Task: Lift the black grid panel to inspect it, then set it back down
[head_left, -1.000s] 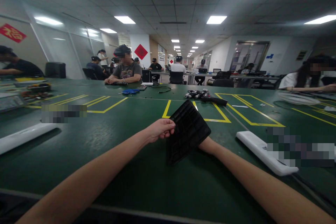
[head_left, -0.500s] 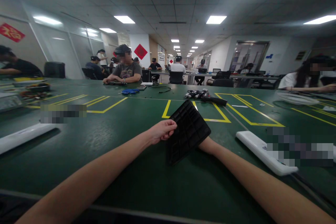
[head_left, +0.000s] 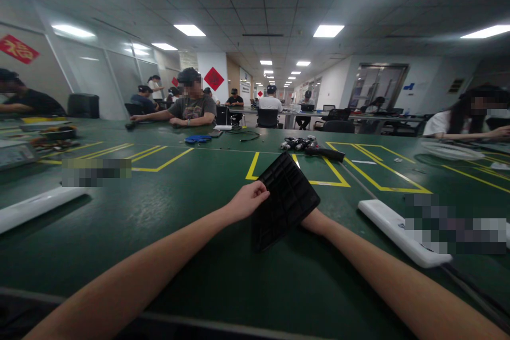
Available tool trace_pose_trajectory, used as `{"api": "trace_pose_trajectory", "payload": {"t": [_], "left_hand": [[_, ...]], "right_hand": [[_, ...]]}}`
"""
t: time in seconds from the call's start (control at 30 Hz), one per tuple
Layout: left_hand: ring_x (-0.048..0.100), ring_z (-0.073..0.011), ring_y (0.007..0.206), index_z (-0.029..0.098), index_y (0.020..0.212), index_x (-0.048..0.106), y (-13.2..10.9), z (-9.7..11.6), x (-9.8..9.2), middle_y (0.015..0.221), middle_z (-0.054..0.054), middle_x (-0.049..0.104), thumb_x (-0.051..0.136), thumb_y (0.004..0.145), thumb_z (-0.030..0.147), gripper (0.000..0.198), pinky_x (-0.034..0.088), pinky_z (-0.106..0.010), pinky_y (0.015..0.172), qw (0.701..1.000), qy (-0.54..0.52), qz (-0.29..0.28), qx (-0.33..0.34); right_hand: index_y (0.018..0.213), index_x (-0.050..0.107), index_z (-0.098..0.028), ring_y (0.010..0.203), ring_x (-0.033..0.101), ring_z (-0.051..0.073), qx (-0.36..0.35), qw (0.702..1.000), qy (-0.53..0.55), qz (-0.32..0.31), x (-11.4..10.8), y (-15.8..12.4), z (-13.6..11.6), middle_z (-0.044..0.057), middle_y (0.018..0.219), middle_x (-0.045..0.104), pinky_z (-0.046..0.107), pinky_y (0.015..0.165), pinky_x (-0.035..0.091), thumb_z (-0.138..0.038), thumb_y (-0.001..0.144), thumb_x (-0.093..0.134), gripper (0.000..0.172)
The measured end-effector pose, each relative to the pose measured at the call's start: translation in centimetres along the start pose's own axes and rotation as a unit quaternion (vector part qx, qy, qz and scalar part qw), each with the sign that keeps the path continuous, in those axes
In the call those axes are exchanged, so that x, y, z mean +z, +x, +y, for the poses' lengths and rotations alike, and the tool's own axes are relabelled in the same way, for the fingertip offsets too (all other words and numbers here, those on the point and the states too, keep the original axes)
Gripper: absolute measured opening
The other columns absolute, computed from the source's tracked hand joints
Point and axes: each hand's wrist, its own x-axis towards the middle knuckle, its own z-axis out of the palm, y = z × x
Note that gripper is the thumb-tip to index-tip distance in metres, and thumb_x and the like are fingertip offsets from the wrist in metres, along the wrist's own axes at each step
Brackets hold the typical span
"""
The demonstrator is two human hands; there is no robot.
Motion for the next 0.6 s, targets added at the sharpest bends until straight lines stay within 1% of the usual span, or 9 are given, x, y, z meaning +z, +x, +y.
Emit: {"api": "trace_pose_trajectory", "payload": {"t": [0.1,0.2,0.33,0.4,0.43,0.5,0.53,0.57,0.6], "left_hand": [[0.045,-0.0110,0.061,0.017,0.079,0.053,0.0,0.3,-0.4,0.069,0.001,0.051,0.049,0.077,0.028,0.012,0.035,-0.021,0.055,0.999,-0.010,-0.027,0.016],[0.046,-0.0112,0.062,0.016,0.083,0.055,0.0,0.5,-0.8,0.071,0.000,0.053,0.053,0.074,0.030,0.016,0.036,-0.021,0.056,1.000,-0.008,-0.022,0.004],[0.048,-0.0119,0.061,0.016,0.077,0.058,-0.2,0.6,-1.1,0.068,0.000,0.054,0.055,0.072,0.030,0.015,0.036,-0.021,0.054,0.999,0.025,-0.027,0.002],[0.047,-0.0114,0.059,0.016,0.073,0.058,-0.2,0.7,-1.1,0.064,0.000,0.053,0.055,0.070,0.026,0.010,0.035,-0.021,0.053,1.000,0.027,-0.016,0.004],[0.047,-0.0110,0.057,0.016,0.071,0.057,-0.1,0.7,-1.1,0.062,0.001,0.052,0.056,0.069,0.022,0.007,0.034,-0.021,0.052,1.000,0.012,-0.007,-0.005],[0.046,-0.0104,0.054,0.015,0.070,0.054,0.0,0.8,-1.2,0.059,0.002,0.049,0.054,0.066,0.016,0.004,0.034,-0.021,0.049,0.996,-0.071,0.009,-0.053],[0.047,-0.0103,0.053,0.015,0.070,0.052,0.1,0.9,-1.2,0.059,0.002,0.048,0.052,0.065,0.014,0.005,0.035,-0.020,0.048,0.986,-0.140,0.018,-0.090],[0.048,-0.0102,0.053,0.015,0.070,0.049,0.2,0.9,-1.4,0.060,0.001,0.048,0.050,0.065,0.013,0.006,0.035,-0.020,0.047,0.967,-0.218,0.026,-0.130],[0.049,-0.0100,0.053,0.015,0.070,0.047,0.3,0.9,-1.5,0.062,0.001,0.048,0.048,0.065,0.013,0.005,0.036,-0.020,0.046,0.941,-0.293,0.031,-0.167]], "right_hand": [[0.122,0.049,-0.021,0.119,0.044,0.022,0.005,1.000,0.012,-0.002,-0.1,0.0,-0.2,0.008,0.129,0.049,0.042,0.103,0.031,-0.043,0.082,0.045,0.045],[0.121,0.049,-0.022,0.119,0.044,0.021,-0.002,1.000,0.025,-0.006,-0.1,0.0,-0.3,0.007,0.129,0.049,0.042,0.103,0.031,-0.042,0.083,0.043,0.044],[0.120,0.050,-0.021,0.117,0.046,0.021,-0.010,0.999,0.033,0.010,0.2,0.0,-0.2,0.008,0.126,0.052,0.042,0.103,0.032,-0.046,0.082,0.044,0.047],[0.120,0.050,-0.021,0.117,0.046,0.021,-0.011,0.999,0.031,0.010,0.3,0.1,-0.1,0.008,0.126,0.052,0.042,0.103,0.032,-0.049,0.082,0.042,0.048],[0.121,0.050,-0.022,0.117,0.046,0.021,-0.012,0.999,0.030,0.008,0.3,0.1,-0.1,0.007,0.126,0.052,0.041,0.103,0.032,-0.050,0.082,0.041,0.048],[0.122,0.049,-0.022,0.118,0.046,0.020,-0.016,0.999,0.027,0.005,0.3,0.2,-0.3,0.007,0.127,0.051,0.041,0.103,0.032,-0.052,0.083,0.038,0.050],[0.122,0.049,-0.022,0.118,0.045,0.020,-0.019,1.000,0.023,0.002,0.2,0.2,-0.4,0.007,0.128,0.050,0.040,0.104,0.032,-0.052,0.083,0.037,0.051],[0.123,0.048,-0.021,0.119,0.044,0.020,-0.022,1.000,0.018,-0.002,0.1,0.2,-0.5,0.007,0.129,0.049,0.040,0.105,0.030,-0.052,0.084,0.036,0.052],[0.124,0.047,-0.022,0.121,0.042,0.020,-0.024,1.000,0.012,-0.007,0.1,0.2,-0.7,0.007,0.130,0.048,0.040,0.105,0.029,-0.052,0.084,0.035,0.052]]}}
